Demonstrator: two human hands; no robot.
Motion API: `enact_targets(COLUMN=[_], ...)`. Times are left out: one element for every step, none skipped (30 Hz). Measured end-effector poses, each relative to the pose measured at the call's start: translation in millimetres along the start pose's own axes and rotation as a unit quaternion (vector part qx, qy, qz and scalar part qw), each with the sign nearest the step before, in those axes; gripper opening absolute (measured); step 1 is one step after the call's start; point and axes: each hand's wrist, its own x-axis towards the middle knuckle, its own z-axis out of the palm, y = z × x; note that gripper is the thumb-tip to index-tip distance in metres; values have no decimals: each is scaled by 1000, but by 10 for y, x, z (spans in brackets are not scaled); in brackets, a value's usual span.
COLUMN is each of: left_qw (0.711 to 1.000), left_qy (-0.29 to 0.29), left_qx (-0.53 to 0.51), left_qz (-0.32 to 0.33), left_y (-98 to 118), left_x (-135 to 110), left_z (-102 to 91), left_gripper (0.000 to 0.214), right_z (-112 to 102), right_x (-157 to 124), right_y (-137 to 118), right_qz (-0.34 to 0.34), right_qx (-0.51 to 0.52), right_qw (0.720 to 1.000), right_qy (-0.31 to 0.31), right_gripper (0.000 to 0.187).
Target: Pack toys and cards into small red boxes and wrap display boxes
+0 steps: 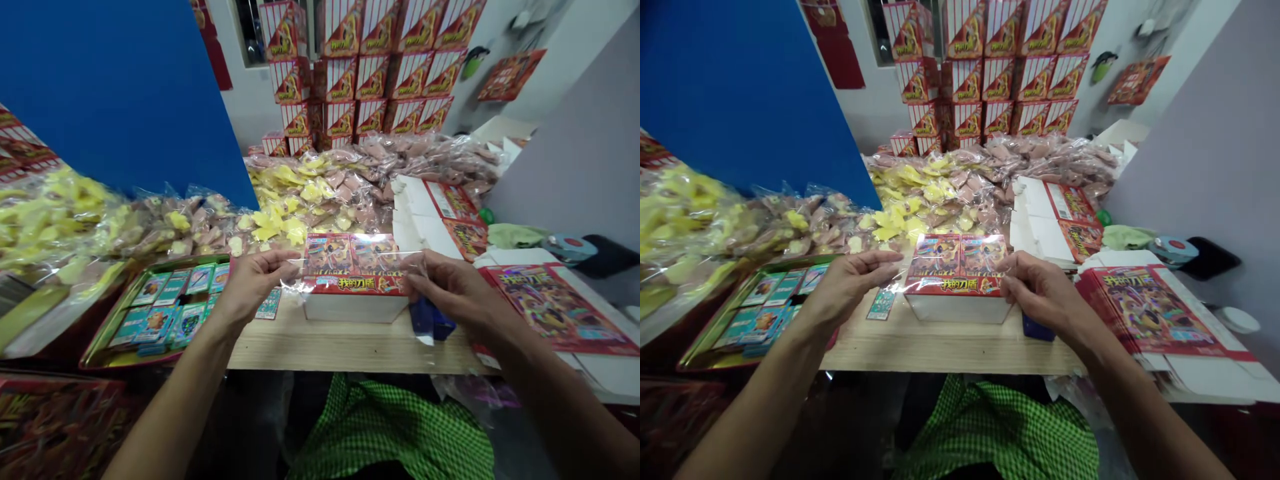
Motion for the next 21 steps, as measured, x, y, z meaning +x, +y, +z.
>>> enact_targets(left_qw=[1000, 1000, 999, 998, 997, 996, 995, 995, 994, 993, 994, 994, 995, 996, 996, 996, 996, 995, 994, 993, 992], left_qy=[-5, -8, -10, -14, -19, -27, -35, -42, -49, -54, -58, -61, -61, -60, -55, -51, -48, -45, -43, -40, -36], left_qx=[6, 20, 38, 56, 69, 80, 87, 92, 96, 99, 96, 90, 80, 72, 67, 67, 74, 83, 95, 107, 117], left_qz=[-1, 3, 10, 16, 22, 24, 26, 27, 25, 22, 17, 12, 6, 0, -6, -12, -18, -23, -26, -27, -28], left_y=[7, 16, 26, 37, 47, 56, 62, 66, 69, 69, 68, 67, 65, 63, 61, 58, 54, 48, 40, 30, 18], left_x=[13, 20, 24, 26, 28, 31, 34, 39, 42, 45, 45, 44, 42, 41, 41, 44, 51, 60, 73, 87, 102], left_z=[3, 6, 8, 8, 7, 4, 1, -2, -4, -5, -4, -1, 4, 11, 19, 27, 34, 40, 44, 44, 41], left_gripper=[30, 26, 22, 21, 22, 23, 24, 24, 25, 25, 25, 25, 24, 25, 26, 27, 27, 26, 26, 27, 29], right_z=[-1, 2, 8, 17, 27, 38, 47, 53, 56, 54, 48, 40, 29, 18, 8, 0, -5, -9, -10, -11, -11], right_x=[6, 11, 16, 20, 24, 27, 28, 28, 26, 22, 16, 9, 0, -9, -18, -27, -36, -44, -49, -53, -55], right_y=[4, 5, 2, -4, -12, -22, -33, -43, -52, -59, -64, -64, -61, -54, -43, -27, -8, 13, 37, 61, 86], right_qz=[3, 5, 7, 11, 15, 21, 28, 35, 41, 47, 53, 56, 56, 56, 55, 55, 57, 59, 61, 64, 68], right_qx=[11, 19, 26, 34, 43, 52, 61, 67, 72, 75, 75, 71, 63, 54, 43, 33, 25, 19, 14, 10, 6], right_qw=[1000, 1000, 1000, 999, 999, 998, 997, 996, 995, 994, 993, 993, 993, 994, 994, 994, 994, 994, 994, 994, 993], right_qy=[-4, -4, -1, 8, 18, 29, 42, 54, 63, 68, 71, 74, 76, 78, 81, 85, 88, 89, 92, 93, 93], right_gripper=[25, 25, 27, 28, 28, 29, 30, 31, 33, 34, 35, 36, 36, 35, 35, 35, 36, 36, 37, 38, 39])
